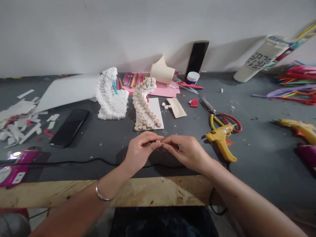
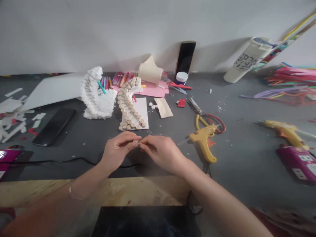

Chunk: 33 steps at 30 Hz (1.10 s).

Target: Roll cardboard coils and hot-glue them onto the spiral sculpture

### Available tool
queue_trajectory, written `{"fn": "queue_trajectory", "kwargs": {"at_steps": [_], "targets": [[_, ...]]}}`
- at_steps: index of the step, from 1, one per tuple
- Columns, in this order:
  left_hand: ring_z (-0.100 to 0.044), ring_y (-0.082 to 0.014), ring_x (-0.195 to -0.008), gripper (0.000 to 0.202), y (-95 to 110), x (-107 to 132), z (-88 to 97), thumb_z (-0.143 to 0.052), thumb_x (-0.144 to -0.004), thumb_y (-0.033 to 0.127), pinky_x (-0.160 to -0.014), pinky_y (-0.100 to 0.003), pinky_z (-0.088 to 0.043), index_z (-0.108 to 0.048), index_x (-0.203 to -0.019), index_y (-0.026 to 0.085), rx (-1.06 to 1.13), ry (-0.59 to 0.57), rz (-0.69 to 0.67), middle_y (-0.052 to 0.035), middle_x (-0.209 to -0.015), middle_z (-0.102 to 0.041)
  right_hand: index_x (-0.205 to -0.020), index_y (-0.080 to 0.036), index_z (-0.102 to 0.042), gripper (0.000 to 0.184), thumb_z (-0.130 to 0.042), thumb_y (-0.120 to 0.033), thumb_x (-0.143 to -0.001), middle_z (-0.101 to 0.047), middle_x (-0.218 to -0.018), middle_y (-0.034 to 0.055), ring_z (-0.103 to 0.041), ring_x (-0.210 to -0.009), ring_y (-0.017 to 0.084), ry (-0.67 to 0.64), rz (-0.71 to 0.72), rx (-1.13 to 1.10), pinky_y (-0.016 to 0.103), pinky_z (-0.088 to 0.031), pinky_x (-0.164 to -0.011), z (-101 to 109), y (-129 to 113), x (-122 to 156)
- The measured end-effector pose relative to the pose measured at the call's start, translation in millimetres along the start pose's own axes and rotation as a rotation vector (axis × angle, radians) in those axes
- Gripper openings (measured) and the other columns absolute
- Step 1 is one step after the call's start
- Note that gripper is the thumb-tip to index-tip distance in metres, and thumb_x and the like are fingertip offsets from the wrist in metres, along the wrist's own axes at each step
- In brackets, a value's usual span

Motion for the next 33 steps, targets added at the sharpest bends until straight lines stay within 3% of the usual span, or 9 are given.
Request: {"fn": "queue_trajectory", "kwargs": {"at_steps": [6, 16, 20, 25, 33], "targets": [[-0.064, -0.013, -0.076, 0.015, 4.4, 2.2, 1.1, -0.072, -0.081, 0.03, -0.069, -0.024, -0.053, -0.073, -0.093, 0.021, -0.118, 0.024, -0.046, -0.0036, -0.084, -0.07, -0.086, -0.02, -0.067, 0.01, -0.058, -0.024, -0.09, -0.072, -0.072, -0.0025, -0.064, -0.061, 0.01, 0.055, -0.058, 0.04, 0.019, -0.043, -0.06, 4.1, 2.6, 2.4], [-0.065, -0.0143, -0.075, 0.019, -2.6, 5.7, 4.4, -0.066, -0.086, 0.038, -0.068, -0.024, -0.05, -0.072, -0.092, 0.021, -0.291, -0.059, 0.002, -0.003, -0.084, -0.072, -0.086, -0.018, -0.065, 0.013, -0.055, -0.023, -0.092, -0.072, -0.077, 0.0032, -0.064, -0.067, 0.013, 0.105, 0.134, 0.191, 0.022, -0.043, -0.062, 5.3, -5.9, 3.1], [-0.065, -0.0154, -0.076, 0.019, -2.0, 9.0, 3.8, -0.065, -0.086, 0.038, -0.07, -0.026, -0.051, -0.072, -0.091, 0.021, -0.296, -0.06, 0.001, -0.004, -0.084, -0.072, -0.083, -0.018, -0.065, 0.015, -0.055, -0.026, -0.092, -0.07, -0.073, 0.0019, -0.061, -0.063, 0.012, 0.083, 0.089, 0.155, 0.022, -0.042, -0.06, 5.4, -5.9, 3.0], [-0.065, -0.0151, -0.074, 0.024, -6.1, 10.7, 1.5, -0.079, -0.074, 0.037, -0.067, -0.025, -0.051, -0.072, -0.09, 0.02, -0.195, -0.045, 0.052, -0.003, -0.081, -0.071, -0.083, -0.019, -0.067, 0.014, -0.058, -0.027, -0.09, -0.071, -0.073, 0.0001, -0.06, -0.062, 0.01, 0.05, 0.0, 0.075, 0.021, -0.041, -0.059, 4.4, -4.1, 2.4], [-0.064, -0.014, -0.069, 0.019, -8.0, 5.9, 3.6, -0.072, -0.081, 0.038, -0.063, -0.024, -0.05, -0.074, -0.088, 0.02, -0.191, -0.101, 0.122, -0.003, -0.077, -0.072, -0.083, -0.02, -0.07, 0.015, -0.062, -0.031, -0.088, -0.071, -0.071, -0.0007, -0.059, -0.061, 0.01, -0.017, -0.112, -0.035, 0.021, -0.042, -0.058, 9.2, 2.4, -0.3]]}}
Point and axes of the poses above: each hand's wrist, its own x-axis away from the middle knuckle, its own z-axis out of the back of the hand, y = z × x, the point moved 5 cm from there along -x, towards the middle knuckle
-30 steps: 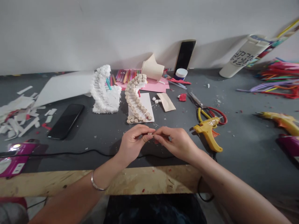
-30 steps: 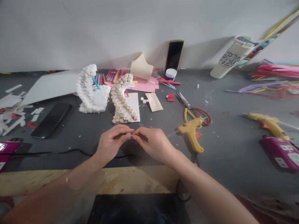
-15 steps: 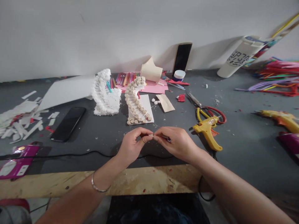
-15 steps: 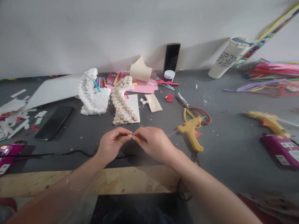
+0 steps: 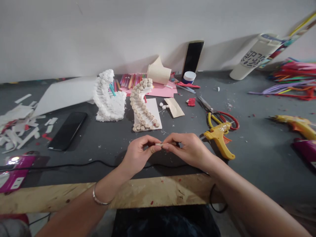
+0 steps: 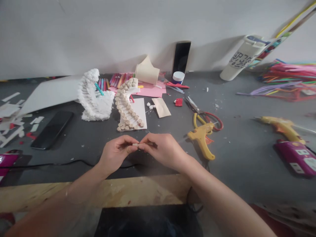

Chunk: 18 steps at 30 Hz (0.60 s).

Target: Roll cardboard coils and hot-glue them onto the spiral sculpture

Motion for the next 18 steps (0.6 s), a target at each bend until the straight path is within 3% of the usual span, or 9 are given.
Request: {"fn": "queue_trajectory", "kwargs": {"at_steps": [10, 14, 18], "targets": [[-0.066, -0.0142, -0.079, 0.011, 12.9, 0.8, -3.2, -0.073, -0.08, 0.03, -0.071, -0.025, -0.054, -0.076, -0.087, 0.022, 0.115, 0.117, -0.121, -0.004, -0.086, -0.072, -0.08, -0.019, -0.067, 0.015, -0.058, -0.026, -0.089, -0.069, -0.07, -0.0009, -0.059, -0.063, 0.011, 0.049, 0.012, -0.027, 0.023, -0.042, -0.061, -2.8, -4.0, 0.6], [-0.066, -0.0143, -0.079, 0.021, 10.9, 1.8, -1.5, -0.076, -0.077, 0.031, -0.072, -0.026, -0.055, -0.073, -0.095, 0.021, 0.162, 0.166, -0.054, -0.0041, -0.087, -0.072, -0.08, -0.018, -0.067, 0.015, -0.058, -0.027, -0.089, -0.069, -0.069, -0.0007, -0.058, -0.06, 0.011, 0.099, 0.026, -0.049, 0.022, -0.042, -0.058, -2.8, -6.7, 1.6], [-0.065, -0.0137, -0.076, 0.021, 11.6, 1.8, -1.5, -0.08, -0.072, 0.031, -0.072, -0.026, -0.056, -0.069, -0.086, 0.018, 0.239, 0.163, -0.053, -0.003, -0.082, -0.07, -0.081, -0.019, -0.068, 0.017, -0.058, -0.03, -0.09, -0.07, -0.071, 0.0001, -0.059, -0.061, 0.011, 0.139, 0.039, -0.036, 0.022, -0.042, -0.058, -3.0, -7.9, 3.2]]}}
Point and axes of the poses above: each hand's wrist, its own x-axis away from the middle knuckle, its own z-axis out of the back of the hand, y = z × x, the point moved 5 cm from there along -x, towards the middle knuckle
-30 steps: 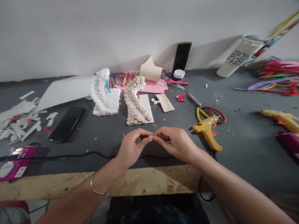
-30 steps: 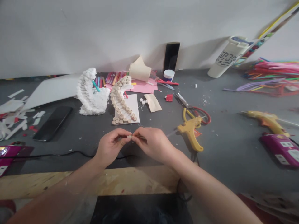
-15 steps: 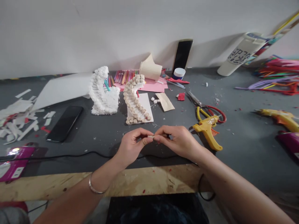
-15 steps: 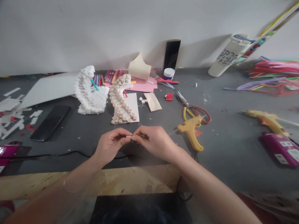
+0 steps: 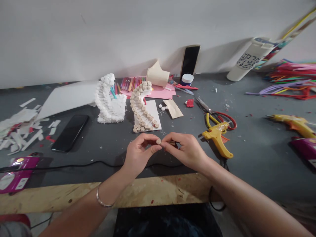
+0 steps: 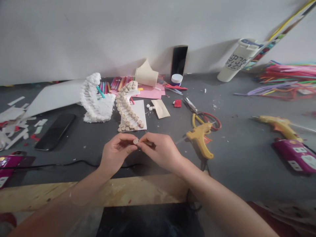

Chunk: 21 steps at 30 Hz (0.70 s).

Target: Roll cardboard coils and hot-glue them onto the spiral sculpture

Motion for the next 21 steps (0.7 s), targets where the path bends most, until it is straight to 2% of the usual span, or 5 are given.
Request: {"fn": "queue_trajectory", "kwargs": {"at_steps": [5, 8, 14, 19, 21], "targets": [[-0.063, -0.0123, -0.069, 0.021, -5.2, -1.4, -0.3, -0.082, -0.069, 0.029, -0.066, -0.023, -0.055, -0.068, -0.079, 0.018, 0.076, -0.011, 0.1, -0.0013, -0.075, -0.068, -0.085, -0.019, -0.069, 0.014, -0.057, -0.025, -0.09, -0.071, -0.076, 0.0, -0.062, -0.066, 0.011, -0.071, 0.052, 0.011, 0.022, -0.044, -0.063, -3.2, -0.5, -1.0], [-0.062, -0.0121, -0.07, 0.02, -10.2, -1.3, -0.4, -0.08, -0.071, 0.03, -0.064, -0.022, -0.053, -0.069, -0.08, 0.017, 0.099, -0.012, 0.142, -0.0023, -0.078, -0.068, -0.086, -0.02, -0.069, 0.013, -0.058, -0.025, -0.09, -0.072, -0.077, -0.0002, -0.062, -0.066, 0.011, -0.093, 0.033, 0.006, 0.022, -0.045, -0.063, -1.8, -0.4, -1.8], [-0.06, -0.0121, -0.074, 0.022, -20.0, 0.6, -2.9, -0.081, -0.071, 0.033, -0.068, -0.022, -0.052, -0.07, -0.083, 0.017, 0.204, -0.006, 0.182, -0.0029, -0.081, -0.068, -0.078, -0.02, -0.069, 0.016, -0.065, -0.033, -0.086, -0.069, -0.067, -0.0008, -0.058, -0.056, 0.01, 0.013, -0.002, 0.108, 0.022, -0.04, -0.055, 5.1, 1.6, -0.5], [-0.061, -0.0127, -0.074, 0.022, -21.5, 2.0, -6.2, -0.078, -0.074, 0.036, -0.068, -0.023, -0.053, -0.072, -0.086, 0.018, 0.226, -0.056, 0.197, -0.0038, -0.083, -0.069, -0.078, -0.019, -0.068, 0.018, -0.066, -0.035, -0.086, -0.069, -0.067, -0.0007, -0.057, -0.057, 0.01, 0.028, 0.038, 0.12, 0.022, -0.04, -0.056, 5.1, 2.6, 0.2], [-0.062, -0.0133, -0.076, 0.021, -17.7, 1.0, -6.9, -0.077, -0.075, 0.035, -0.07, -0.024, -0.053, -0.074, -0.088, 0.019, 0.213, -0.085, 0.162, -0.0041, -0.084, -0.069, -0.077, -0.019, -0.068, 0.017, -0.066, -0.033, -0.086, -0.068, -0.065, -0.0011, -0.055, -0.056, 0.009, 0.039, 0.05, 0.125, 0.021, -0.04, -0.056, 5.2, 1.9, 0.0]]}}
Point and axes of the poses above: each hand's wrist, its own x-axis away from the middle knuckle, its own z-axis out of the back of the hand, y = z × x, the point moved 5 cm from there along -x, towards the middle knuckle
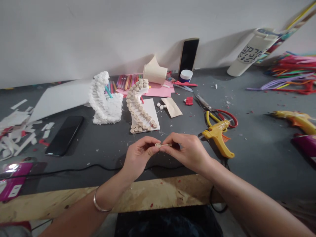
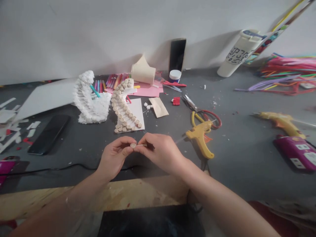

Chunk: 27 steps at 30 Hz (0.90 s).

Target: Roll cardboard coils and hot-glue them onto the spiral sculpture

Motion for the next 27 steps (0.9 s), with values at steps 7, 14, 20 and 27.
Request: {"fn": "queue_trajectory", "kwargs": {"at_steps": [7, 14, 20, 27], "targets": [[-0.062, -0.0139, -0.075, 0.021, 13.4, -3.9, -1.8, -0.085, -0.065, 0.028, -0.07, -0.025, -0.052, -0.075, -0.082, 0.019, -0.059, -0.095, -0.093, -0.0036, -0.081, -0.067, -0.074, -0.019, -0.068, 0.012, -0.068, -0.028, -0.083, -0.067, -0.064, -0.0024, -0.053, -0.053, 0.008, -0.045, -0.038, -0.068, 0.02, -0.039, -0.053, -4.1, 1.2, 0.6], [-0.064, -0.0141, -0.07, 0.018, 18.2, -3.1, 0.1, -0.081, -0.07, 0.033, -0.065, -0.025, -0.054, -0.075, -0.08, 0.018, -0.089, -0.078, -0.074, -0.0037, -0.075, -0.07, -0.079, -0.02, -0.071, 0.012, -0.064, -0.027, -0.087, -0.071, -0.069, -0.0019, -0.06, -0.06, 0.009, -0.101, 0.007, -0.095, 0.019, -0.043, -0.058, -2.1, -4.1, -0.5], [-0.066, -0.0136, -0.077, 0.018, 16.0, -0.7, -2.4, -0.074, -0.078, 0.033, -0.071, -0.024, -0.056, -0.076, -0.089, 0.019, -0.134, -0.06, -0.07, -0.0052, -0.085, -0.073, -0.077, -0.018, -0.068, 0.016, -0.063, -0.027, -0.09, -0.07, -0.069, 0.0009, -0.061, -0.06, 0.01, 0.078, 0.271, 0.095, 0.02, -0.043, -0.058, 4.6, -12.1, 2.2], [-0.068, -0.0122, -0.074, 0.013, 14.3, 3.8, -1.8, -0.077, -0.076, 0.028, -0.069, -0.021, -0.057, -0.075, -0.086, 0.02, -0.166, 0.037, -0.143, -0.0026, -0.081, -0.073, -0.084, -0.019, -0.069, 0.008, -0.062, -0.021, -0.088, -0.071, -0.074, 0.0019, -0.062, -0.064, 0.012, 0.067, 0.229, 0.064, 0.023, -0.045, -0.062, 1.1, -6.7, 3.3]]}}
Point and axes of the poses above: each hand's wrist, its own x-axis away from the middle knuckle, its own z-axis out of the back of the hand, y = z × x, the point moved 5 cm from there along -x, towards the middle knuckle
